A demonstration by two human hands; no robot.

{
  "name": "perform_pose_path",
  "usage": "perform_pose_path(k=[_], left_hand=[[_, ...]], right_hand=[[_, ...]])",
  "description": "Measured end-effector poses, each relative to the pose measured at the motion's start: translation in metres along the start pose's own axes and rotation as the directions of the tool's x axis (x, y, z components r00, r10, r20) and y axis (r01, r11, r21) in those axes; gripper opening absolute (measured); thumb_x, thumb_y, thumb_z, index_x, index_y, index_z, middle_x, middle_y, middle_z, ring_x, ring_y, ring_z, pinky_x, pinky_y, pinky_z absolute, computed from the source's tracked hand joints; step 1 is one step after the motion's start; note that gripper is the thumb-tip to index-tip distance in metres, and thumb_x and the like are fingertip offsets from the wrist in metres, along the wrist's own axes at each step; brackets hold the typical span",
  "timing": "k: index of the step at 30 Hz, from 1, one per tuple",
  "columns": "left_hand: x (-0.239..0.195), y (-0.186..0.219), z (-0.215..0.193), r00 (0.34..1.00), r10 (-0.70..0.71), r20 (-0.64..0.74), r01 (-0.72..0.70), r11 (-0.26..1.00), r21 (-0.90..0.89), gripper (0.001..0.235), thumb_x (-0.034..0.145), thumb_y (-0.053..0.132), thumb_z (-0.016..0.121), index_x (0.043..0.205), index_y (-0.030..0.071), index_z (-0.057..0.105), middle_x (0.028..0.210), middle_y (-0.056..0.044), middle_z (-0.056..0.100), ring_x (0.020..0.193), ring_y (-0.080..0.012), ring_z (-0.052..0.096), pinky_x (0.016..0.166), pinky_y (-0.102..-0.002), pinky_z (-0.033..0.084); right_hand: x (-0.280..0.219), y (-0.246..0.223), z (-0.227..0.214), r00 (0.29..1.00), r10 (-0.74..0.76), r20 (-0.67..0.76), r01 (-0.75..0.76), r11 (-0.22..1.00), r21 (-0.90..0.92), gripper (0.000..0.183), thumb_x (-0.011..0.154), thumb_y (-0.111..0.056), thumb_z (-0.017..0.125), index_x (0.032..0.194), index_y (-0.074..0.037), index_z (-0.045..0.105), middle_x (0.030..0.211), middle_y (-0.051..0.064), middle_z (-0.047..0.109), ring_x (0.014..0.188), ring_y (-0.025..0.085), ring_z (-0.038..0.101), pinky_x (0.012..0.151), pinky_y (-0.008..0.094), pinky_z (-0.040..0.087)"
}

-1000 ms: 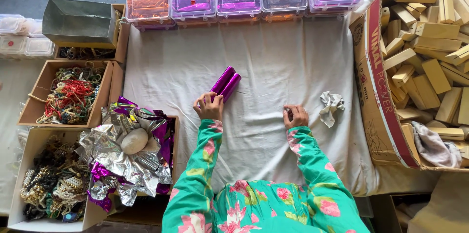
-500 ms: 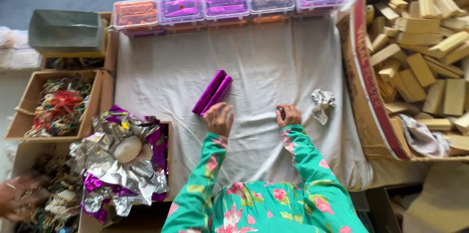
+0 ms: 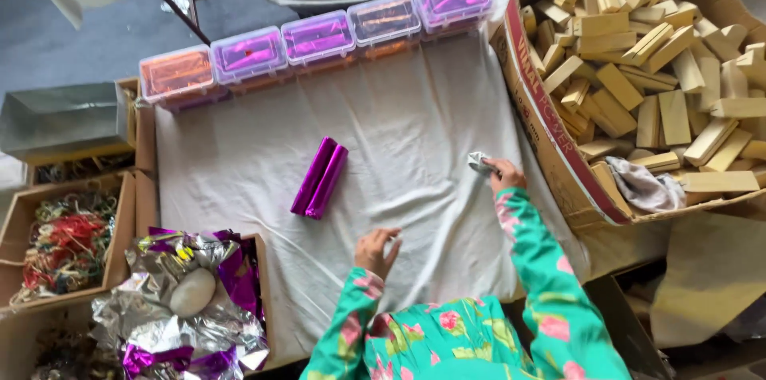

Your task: The person wraps small wooden blocks in purple foil, folding the material around each block to create a neat package. They then place the wrapped blocks into a clear plastic container on the table.

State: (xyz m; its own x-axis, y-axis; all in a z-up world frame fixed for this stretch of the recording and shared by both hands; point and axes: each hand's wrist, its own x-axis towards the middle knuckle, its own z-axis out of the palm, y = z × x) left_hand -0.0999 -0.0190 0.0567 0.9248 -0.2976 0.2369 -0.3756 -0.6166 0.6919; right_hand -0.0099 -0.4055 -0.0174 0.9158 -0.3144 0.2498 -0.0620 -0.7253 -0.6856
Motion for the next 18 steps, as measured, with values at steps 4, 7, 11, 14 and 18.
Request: perform_pose_path(k=[4, 7, 11, 14, 18], left_hand=[[-0.01, 0.022, -0.019, 0.994, -0.009, 0.112, 0.016, 0.998, -0.06, 0.023, 0.089, 0.021, 0.076, 0.112, 0.02, 0.072, 0.1, 0.001, 0.072, 0.092, -0.0181, 0.071, 0.083, -0.037, 0.05], [-0.043, 0.023, -0.038, 0.998, 0.038, 0.059, -0.039, 0.999, 0.017, 0.024, 0.089, 0.023, 0.076, 0.113, 0.021, 0.073, 0.102, 0.0, 0.073, 0.094, -0.02, 0.07, 0.083, -0.038, 0.051], [-0.138, -0.018, -0.078, 0.942, 0.066, -0.329, 0.045, 0.947, 0.319, 0.03, 0.089, 0.028, 0.072, 0.117, 0.019, 0.071, 0.116, -0.002, 0.072, 0.102, -0.0209, 0.069, 0.088, -0.037, 0.053], [-0.205, -0.052, -0.116, 0.864, 0.025, -0.504, 0.178, 0.919, 0.351, 0.03, 0.091, 0.03, 0.069, 0.119, 0.018, 0.07, 0.123, -0.004, 0.07, 0.103, -0.0208, 0.069, 0.087, -0.035, 0.055], [-0.284, -0.062, -0.153, 0.842, -0.054, -0.537, 0.222, 0.941, 0.255, 0.031, 0.093, 0.031, 0.066, 0.119, 0.017, 0.07, 0.123, -0.004, 0.071, 0.103, -0.0207, 0.07, 0.086, -0.035, 0.056]], right_hand=[[-0.04, -0.015, 0.049, 0.994, -0.094, -0.061, 0.103, 0.978, 0.179, 0.038, 0.081, 0.004, 0.066, 0.11, -0.017, 0.078, 0.11, 0.007, 0.076, 0.102, 0.027, 0.074, 0.093, 0.037, 0.059], [-0.079, -0.019, 0.078, 0.955, -0.292, 0.045, 0.295, 0.942, -0.163, 0.034, 0.081, -0.004, 0.072, 0.099, -0.03, 0.083, 0.107, 0.0, 0.076, 0.102, 0.022, 0.073, 0.086, 0.037, 0.058], [-0.088, -0.077, 0.054, 0.975, -0.218, -0.031, 0.21, 0.963, -0.171, 0.033, 0.081, -0.007, 0.073, 0.106, -0.027, 0.079, 0.119, -0.008, 0.073, 0.103, 0.021, 0.069, 0.084, 0.035, 0.058], [-0.086, -0.084, 0.049, 0.981, -0.193, -0.032, 0.185, 0.967, -0.175, 0.035, 0.079, -0.006, 0.073, 0.105, -0.028, 0.079, 0.117, -0.01, 0.072, 0.102, 0.02, 0.069, 0.085, 0.035, 0.059], [-0.086, -0.095, 0.042, 0.977, -0.206, -0.054, 0.193, 0.964, -0.185, 0.03, 0.082, -0.008, 0.075, 0.104, -0.027, 0.079, 0.116, -0.009, 0.072, 0.099, 0.02, 0.069, 0.084, 0.035, 0.058]])
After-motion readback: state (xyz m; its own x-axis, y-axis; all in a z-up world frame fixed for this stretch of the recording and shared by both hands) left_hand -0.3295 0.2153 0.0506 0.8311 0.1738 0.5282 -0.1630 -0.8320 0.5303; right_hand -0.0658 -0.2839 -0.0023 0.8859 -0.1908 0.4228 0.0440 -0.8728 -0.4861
